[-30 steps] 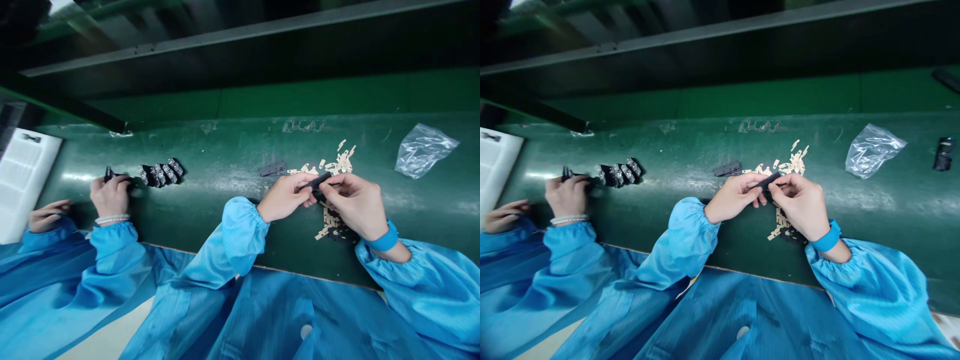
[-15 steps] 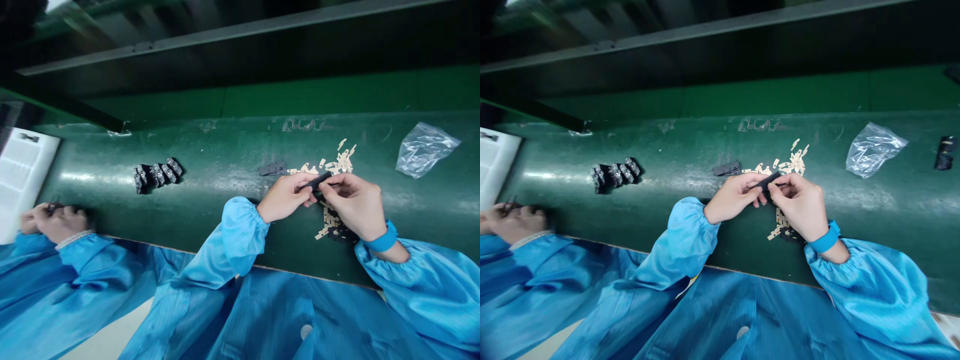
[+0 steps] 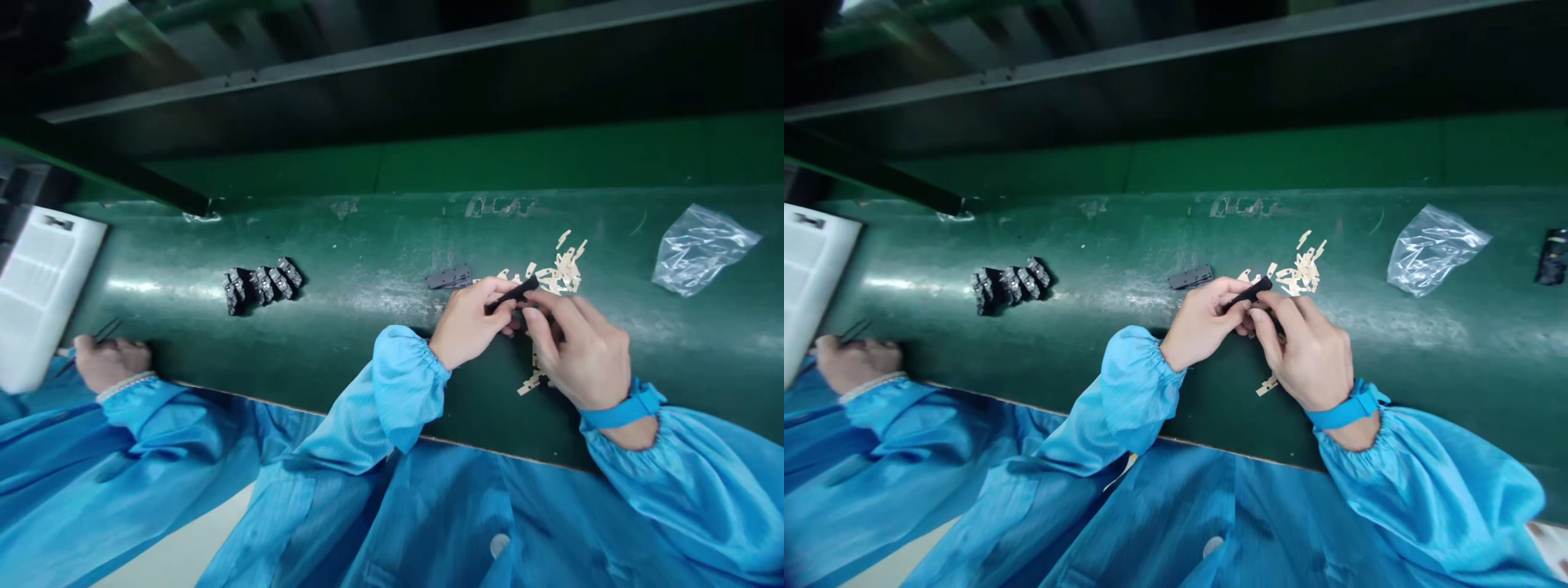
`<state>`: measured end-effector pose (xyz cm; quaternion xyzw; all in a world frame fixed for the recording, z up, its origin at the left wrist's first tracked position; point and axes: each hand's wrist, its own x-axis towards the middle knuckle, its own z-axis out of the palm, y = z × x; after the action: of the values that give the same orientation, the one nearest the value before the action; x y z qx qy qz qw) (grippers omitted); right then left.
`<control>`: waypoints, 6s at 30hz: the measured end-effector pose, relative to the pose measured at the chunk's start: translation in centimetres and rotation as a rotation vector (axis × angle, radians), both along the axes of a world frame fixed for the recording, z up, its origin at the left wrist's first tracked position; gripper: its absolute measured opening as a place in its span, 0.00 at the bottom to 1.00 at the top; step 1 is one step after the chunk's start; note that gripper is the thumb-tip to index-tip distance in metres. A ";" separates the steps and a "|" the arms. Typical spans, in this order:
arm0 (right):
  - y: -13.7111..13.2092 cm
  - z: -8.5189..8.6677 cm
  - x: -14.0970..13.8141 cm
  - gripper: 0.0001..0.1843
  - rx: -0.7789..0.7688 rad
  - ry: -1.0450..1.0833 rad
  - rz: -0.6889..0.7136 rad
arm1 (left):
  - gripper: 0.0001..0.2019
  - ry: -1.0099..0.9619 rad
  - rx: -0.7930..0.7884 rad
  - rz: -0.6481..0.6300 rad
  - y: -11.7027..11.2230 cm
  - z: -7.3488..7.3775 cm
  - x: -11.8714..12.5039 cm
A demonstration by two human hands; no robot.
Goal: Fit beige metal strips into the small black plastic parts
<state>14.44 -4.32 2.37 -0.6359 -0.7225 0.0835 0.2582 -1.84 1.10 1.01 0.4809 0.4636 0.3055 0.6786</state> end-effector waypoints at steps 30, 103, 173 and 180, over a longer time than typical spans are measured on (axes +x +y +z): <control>1.9 -0.8 0.5 0.12 -0.047 0.481 -0.052 | 0.10 0.073 0.137 -0.056 -0.3 0.4 -0.3; 0.7 -0.7 -1.0 0.08 0.146 0.489 -0.213 | 0.09 0.044 0.070 0.099 -3.5 0.3 1.7; 2.2 0.4 1.6 0.03 -0.256 0.883 -0.172 | 0.15 -0.211 -0.158 -0.024 -0.8 1.6 -0.3; 2.2 0.8 1.4 0.04 -0.284 0.906 -0.154 | 0.15 -0.202 -0.144 -0.024 -0.8 1.5 -0.3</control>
<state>15.84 -2.11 3.14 -0.6159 -0.4697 0.4306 0.4633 -2.11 0.29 2.50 0.4031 0.4081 0.3101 0.7582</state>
